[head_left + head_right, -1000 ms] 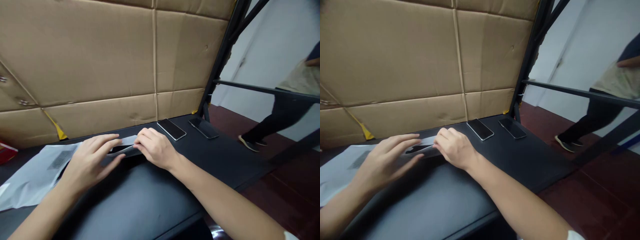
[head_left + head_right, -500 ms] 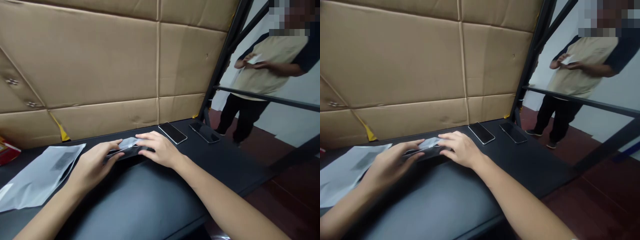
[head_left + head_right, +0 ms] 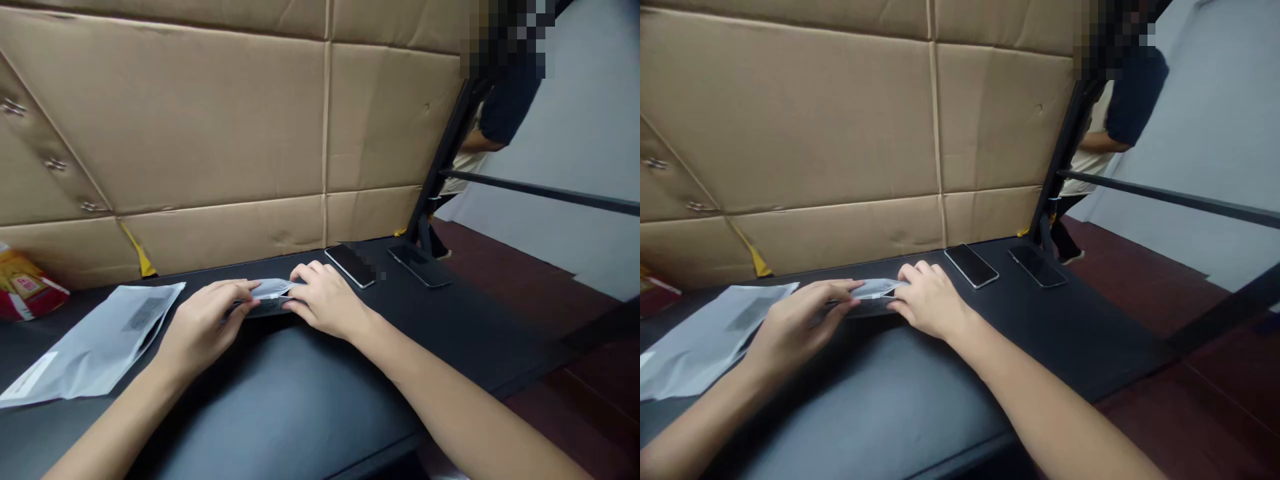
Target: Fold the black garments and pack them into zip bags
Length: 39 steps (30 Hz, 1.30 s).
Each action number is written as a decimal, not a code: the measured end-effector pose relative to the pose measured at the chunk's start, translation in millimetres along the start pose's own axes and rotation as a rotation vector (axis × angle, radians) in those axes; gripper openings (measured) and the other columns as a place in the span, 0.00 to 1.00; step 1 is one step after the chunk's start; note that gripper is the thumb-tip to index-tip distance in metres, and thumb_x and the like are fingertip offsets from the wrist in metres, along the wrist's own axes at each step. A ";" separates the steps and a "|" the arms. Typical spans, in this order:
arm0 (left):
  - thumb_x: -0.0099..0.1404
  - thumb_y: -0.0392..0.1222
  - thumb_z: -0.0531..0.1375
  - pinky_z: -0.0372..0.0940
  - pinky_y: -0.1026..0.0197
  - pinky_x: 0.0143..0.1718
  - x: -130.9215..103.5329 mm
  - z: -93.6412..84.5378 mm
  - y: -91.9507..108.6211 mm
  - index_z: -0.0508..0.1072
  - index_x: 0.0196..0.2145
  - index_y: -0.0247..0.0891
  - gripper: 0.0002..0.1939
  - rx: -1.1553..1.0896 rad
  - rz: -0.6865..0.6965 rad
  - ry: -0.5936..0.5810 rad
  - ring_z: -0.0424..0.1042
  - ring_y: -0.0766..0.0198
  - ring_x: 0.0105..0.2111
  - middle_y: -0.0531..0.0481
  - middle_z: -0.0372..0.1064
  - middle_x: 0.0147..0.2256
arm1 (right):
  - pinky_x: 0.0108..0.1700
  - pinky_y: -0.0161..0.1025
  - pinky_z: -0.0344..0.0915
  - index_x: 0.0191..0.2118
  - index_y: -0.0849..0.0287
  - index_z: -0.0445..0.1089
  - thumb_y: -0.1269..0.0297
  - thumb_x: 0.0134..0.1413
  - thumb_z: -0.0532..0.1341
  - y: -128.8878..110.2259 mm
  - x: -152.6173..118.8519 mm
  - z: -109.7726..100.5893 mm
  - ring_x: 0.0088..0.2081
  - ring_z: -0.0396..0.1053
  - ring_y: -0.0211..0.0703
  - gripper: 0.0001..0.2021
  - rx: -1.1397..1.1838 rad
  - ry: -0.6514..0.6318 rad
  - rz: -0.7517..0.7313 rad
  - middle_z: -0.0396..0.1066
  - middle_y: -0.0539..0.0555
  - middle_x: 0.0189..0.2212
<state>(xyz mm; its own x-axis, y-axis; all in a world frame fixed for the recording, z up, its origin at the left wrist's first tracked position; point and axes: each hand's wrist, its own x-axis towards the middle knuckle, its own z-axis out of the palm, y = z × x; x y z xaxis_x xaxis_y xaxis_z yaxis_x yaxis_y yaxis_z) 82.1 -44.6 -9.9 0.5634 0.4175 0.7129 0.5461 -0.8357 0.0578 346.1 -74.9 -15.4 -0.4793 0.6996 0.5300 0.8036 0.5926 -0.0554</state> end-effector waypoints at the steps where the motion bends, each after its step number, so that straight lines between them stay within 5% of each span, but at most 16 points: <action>1: 0.76 0.44 0.59 0.76 0.54 0.49 -0.4 -0.2 -1.8 0.72 0.41 0.44 0.04 -0.001 -0.007 -0.010 0.82 0.56 0.47 0.50 0.82 0.49 | 0.54 0.52 0.69 0.45 0.55 0.81 0.59 0.69 0.66 1.8 -0.7 -0.2 0.53 0.69 0.53 0.08 0.050 0.018 -0.030 0.75 0.59 0.55; 9: 0.77 0.47 0.59 0.75 0.53 0.53 -1.1 0.1 -10.3 0.74 0.54 0.45 0.12 -0.021 -0.046 -0.049 0.81 0.54 0.50 0.46 0.80 0.52 | 0.62 0.54 0.69 0.56 0.51 0.77 0.66 0.70 0.64 13.2 -2.7 -1.8 0.61 0.70 0.51 0.12 0.203 0.164 -0.128 0.71 0.58 0.65; 14: 0.77 0.44 0.58 0.75 0.54 0.52 -0.2 -0.4 -7.3 0.76 0.49 0.44 0.08 -0.080 -0.010 -0.052 0.81 0.56 0.50 0.48 0.81 0.50 | 0.60 0.57 0.69 0.60 0.53 0.75 0.60 0.68 0.67 8.7 -3.7 -7.4 0.63 0.67 0.57 0.18 0.076 0.022 -0.169 0.62 0.59 0.72; 18: 0.77 0.39 0.58 0.76 0.57 0.49 0.7 0.1 0.3 0.76 0.46 0.43 0.06 -0.053 0.069 -0.057 0.82 0.58 0.46 0.49 0.82 0.46 | 0.56 0.59 0.70 0.54 0.56 0.79 0.53 0.67 0.67 -1.2 -3.2 -4.2 0.58 0.68 0.61 0.17 -0.050 -0.052 -0.088 0.70 0.60 0.66; 23: 0.76 0.37 0.59 0.74 0.55 0.50 -0.6 2.6 2.8 0.77 0.44 0.45 0.06 0.068 0.103 0.017 0.82 0.56 0.49 0.53 0.84 0.45 | 0.54 0.57 0.70 0.47 0.56 0.81 0.58 0.68 0.66 -4.6 -1.8 -0.7 0.56 0.69 0.60 0.09 -0.094 -0.017 -0.063 0.75 0.59 0.60; 31: 0.77 0.38 0.58 0.72 0.53 0.49 1.0 1.0 -2.0 0.76 0.47 0.42 0.07 0.182 0.164 -0.026 0.81 0.54 0.49 0.50 0.83 0.48 | 0.56 0.51 0.69 0.48 0.57 0.79 0.60 0.71 0.64 -3.0 -2.3 -13.3 0.54 0.72 0.51 0.09 0.090 0.280 -0.180 0.77 0.57 0.59; 39: 0.75 0.34 0.60 0.72 0.55 0.49 -0.3 3.2 6.9 0.77 0.47 0.42 0.08 0.175 0.207 0.030 0.81 0.55 0.48 0.51 0.83 0.45 | 0.46 0.47 0.62 0.42 0.58 0.76 0.64 0.74 0.59 -11.0 1.2 -7.8 0.43 0.71 0.46 0.09 0.030 0.244 -0.156 0.80 0.54 0.44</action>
<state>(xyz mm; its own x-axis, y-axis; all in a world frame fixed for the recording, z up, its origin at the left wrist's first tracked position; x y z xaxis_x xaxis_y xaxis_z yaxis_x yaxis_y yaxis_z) 87.7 -49.3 -11.9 0.6572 0.2308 0.7175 0.5214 -0.8267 -0.2117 339.4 -83.8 -7.5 -0.4945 0.4841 0.7219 0.7143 0.6996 0.0201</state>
